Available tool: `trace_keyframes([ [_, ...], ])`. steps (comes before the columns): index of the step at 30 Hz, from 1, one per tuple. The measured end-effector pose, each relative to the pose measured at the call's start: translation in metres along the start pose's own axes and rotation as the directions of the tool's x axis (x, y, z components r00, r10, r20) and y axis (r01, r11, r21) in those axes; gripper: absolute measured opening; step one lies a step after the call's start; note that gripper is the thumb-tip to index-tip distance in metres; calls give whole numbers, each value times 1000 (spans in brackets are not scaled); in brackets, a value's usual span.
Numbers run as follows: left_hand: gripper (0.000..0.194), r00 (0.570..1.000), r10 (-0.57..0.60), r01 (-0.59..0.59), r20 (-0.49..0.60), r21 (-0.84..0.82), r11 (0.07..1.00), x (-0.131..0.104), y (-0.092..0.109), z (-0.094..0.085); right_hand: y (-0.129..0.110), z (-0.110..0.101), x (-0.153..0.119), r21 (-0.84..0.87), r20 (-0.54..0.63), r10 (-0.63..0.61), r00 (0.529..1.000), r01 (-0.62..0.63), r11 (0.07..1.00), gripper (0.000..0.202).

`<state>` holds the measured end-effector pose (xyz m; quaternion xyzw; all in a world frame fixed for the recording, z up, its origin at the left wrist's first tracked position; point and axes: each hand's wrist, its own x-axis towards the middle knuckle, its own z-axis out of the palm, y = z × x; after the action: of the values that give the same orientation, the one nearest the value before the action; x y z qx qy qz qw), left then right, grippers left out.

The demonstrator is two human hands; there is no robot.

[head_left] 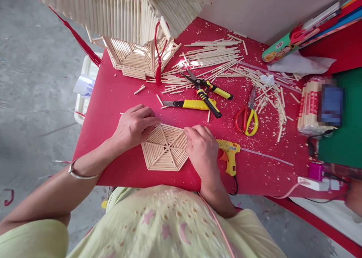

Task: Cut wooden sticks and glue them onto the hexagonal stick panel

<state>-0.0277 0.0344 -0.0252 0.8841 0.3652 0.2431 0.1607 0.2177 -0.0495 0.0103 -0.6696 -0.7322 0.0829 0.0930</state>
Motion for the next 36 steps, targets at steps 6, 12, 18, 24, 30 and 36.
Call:
trace_keyframes([
  [6,26,1000,10,-10,-14,2,1000,1,1,0,-1,-2,0,-12,27,11,1000,-11,1000,32],
  [12,25,1000,2,-2,-17,-9,1000,0,1,0,0,-1,-1,-8,42,24,999,-24,1000,33],
  [18,25,1000,3,-3,-16,-15,1000,1,1,0,0,0,-1,1,56,30,998,-30,1000,34],
  [24,24,1000,4,-4,-17,-7,1000,0,-1,1,0,-1,-1,-7,54,24,998,-24,1000,33],
  [30,24,1000,-4,3,-18,-11,1000,0,-1,1,0,0,-1,-2,50,26,998,-26,1000,35],
  [36,26,1000,-17,17,-18,-10,1000,0,0,0,0,-1,-1,5,64,29,998,-30,1000,35],
])
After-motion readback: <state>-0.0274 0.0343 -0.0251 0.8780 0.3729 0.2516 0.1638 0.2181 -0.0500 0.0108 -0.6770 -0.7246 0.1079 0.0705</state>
